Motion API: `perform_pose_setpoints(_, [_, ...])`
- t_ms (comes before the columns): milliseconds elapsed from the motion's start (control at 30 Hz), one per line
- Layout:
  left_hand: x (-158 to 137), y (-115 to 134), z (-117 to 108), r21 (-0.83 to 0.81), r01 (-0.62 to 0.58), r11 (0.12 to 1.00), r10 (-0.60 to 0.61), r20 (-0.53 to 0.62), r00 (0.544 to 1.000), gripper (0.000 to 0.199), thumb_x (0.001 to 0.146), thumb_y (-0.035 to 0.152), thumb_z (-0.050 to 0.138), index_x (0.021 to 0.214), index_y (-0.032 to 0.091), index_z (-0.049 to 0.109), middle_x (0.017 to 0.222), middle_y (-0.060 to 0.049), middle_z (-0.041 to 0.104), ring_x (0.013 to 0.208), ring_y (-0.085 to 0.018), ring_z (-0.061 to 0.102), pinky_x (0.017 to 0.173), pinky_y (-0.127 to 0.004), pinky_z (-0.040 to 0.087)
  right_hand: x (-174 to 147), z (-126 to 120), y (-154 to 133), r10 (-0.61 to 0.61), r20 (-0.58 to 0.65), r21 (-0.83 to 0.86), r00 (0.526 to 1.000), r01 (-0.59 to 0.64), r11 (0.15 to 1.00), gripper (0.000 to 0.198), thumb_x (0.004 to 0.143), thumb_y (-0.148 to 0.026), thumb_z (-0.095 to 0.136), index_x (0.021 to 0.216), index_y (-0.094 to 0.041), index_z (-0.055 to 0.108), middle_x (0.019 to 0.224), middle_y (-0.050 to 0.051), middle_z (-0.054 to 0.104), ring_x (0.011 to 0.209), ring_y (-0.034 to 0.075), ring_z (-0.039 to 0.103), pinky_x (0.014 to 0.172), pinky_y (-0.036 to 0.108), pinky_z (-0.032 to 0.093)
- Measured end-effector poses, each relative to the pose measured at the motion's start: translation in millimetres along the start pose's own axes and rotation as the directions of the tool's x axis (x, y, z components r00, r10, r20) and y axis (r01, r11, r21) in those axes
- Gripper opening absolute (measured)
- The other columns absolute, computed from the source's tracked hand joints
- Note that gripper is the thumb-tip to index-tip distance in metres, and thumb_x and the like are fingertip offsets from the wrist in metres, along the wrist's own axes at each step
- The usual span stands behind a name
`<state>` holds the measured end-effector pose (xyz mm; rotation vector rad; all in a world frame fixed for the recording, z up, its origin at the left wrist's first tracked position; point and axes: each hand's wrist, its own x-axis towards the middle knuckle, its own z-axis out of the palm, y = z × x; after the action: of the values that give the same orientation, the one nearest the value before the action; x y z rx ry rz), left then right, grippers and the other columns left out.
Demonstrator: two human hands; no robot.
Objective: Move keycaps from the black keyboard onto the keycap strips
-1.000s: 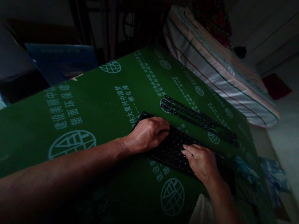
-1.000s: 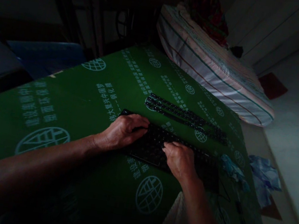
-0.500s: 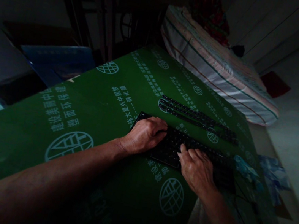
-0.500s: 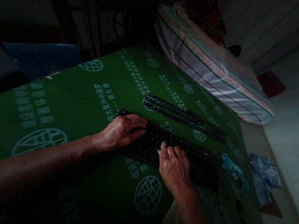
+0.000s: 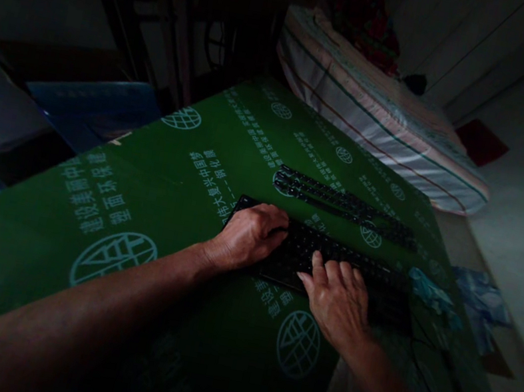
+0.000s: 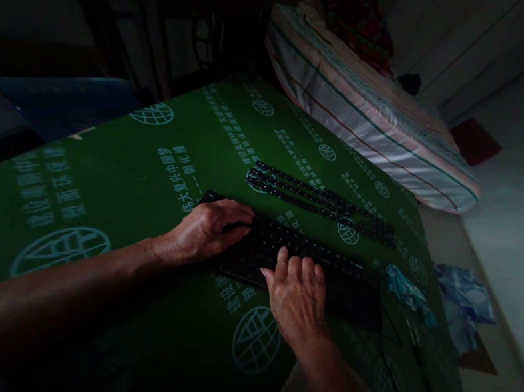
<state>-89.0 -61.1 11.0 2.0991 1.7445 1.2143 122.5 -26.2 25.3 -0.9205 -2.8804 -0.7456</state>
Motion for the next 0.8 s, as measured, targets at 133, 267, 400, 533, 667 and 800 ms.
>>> perform_pose_setpoints(133, [0, -1, 1, -0.002, 0.003, 1.0, -0.003, 0.0, 1.0, 0.018, 0.084, 0.018, 0.05, 0.092, 0.013, 0.065, 0.098, -0.009, 0.068, 0.095, -0.021, 0.063, 0.085, -0.036, 0.052, 0, 1, -2, 0.028, -0.012, 0.0, 1.0, -0.028, 1.0, 0.042, 0.092, -0.04, 0.044, 0.117, -0.008, 0.059, 0.077, 0.01, 0.061, 0.075, 0.022, 0.049, 0.067, 0.037, 0.032])
perform_pose_setpoints(267, [0, -1, 0, -0.006, 0.003, 1.0, -0.003, -0.005, 1.0, 0.019, 0.084, 0.018, 0.05, 0.094, 0.012, 0.064, 0.098, -0.01, 0.068, 0.094, -0.021, 0.063, 0.084, -0.036, 0.053, 1, 1, -3, 0.044, -0.01, 0.025, 0.999, -0.043, 0.999, 0.04, 0.092, -0.039, 0.044, 0.115, -0.01, 0.059, 0.078, 0.011, 0.062, 0.075, 0.022, 0.049, 0.067, 0.037, 0.033])
perform_pose_setpoints(400, [0, -1, 0, -0.005, -0.003, 1.0, 0.003, -0.009, 1.0, 0.018, 0.084, 0.02, 0.05, 0.092, 0.014, 0.065, 0.097, -0.009, 0.068, 0.093, -0.021, 0.063, 0.084, -0.037, 0.053, 4, 1, -4, 0.063, 0.006, 0.048, 0.998, -0.064, 0.997, 0.039, 0.092, -0.039, 0.045, 0.114, -0.011, 0.06, 0.079, 0.011, 0.062, 0.076, 0.023, 0.05, 0.067, 0.037, 0.032])
perform_pose_setpoints(533, [0, -1, 0, -0.006, -0.011, 1.0, 0.011, -0.018, 1.0, 0.018, 0.085, 0.02, 0.05, 0.092, 0.015, 0.065, 0.096, -0.009, 0.068, 0.094, -0.021, 0.063, 0.084, -0.037, 0.053, 4, 2, -5, 0.076, -0.007, 0.064, 0.997, -0.075, 0.995, 0.038, 0.092, -0.038, 0.045, 0.114, -0.01, 0.06, 0.081, 0.011, 0.063, 0.077, 0.023, 0.049, 0.068, 0.038, 0.033])
perform_pose_setpoints(667, [0, -1, -1, -0.006, -0.011, 1.0, 0.011, -0.02, 1.0, 0.019, 0.085, 0.022, 0.049, 0.093, 0.015, 0.065, 0.098, -0.009, 0.068, 0.094, -0.02, 0.063, 0.084, -0.037, 0.053, -4, 5, -3, 0.12, -0.07, 0.124, 0.99, -0.111, 0.986, 0.036, 0.092, -0.037, 0.046, 0.113, -0.012, 0.061, 0.079, 0.009, 0.062, 0.077, 0.022, 0.049, 0.07, 0.036, 0.034])
perform_pose_setpoints(800, [0, -2, -2, -0.006, -0.012, 1.0, 0.012, -0.012, 1.0, 0.02, 0.085, 0.023, 0.049, 0.094, 0.014, 0.065, 0.099, -0.01, 0.068, 0.095, -0.021, 0.063, 0.085, -0.038, 0.053, -12, 9, -3, 0.183, -0.096, 0.216, 0.978, -0.159, 0.963, 0.03, 0.091, -0.033, 0.048, 0.11, -0.015, 0.063, 0.079, 0.007, 0.061, 0.079, 0.021, 0.049, 0.072, 0.034, 0.036])
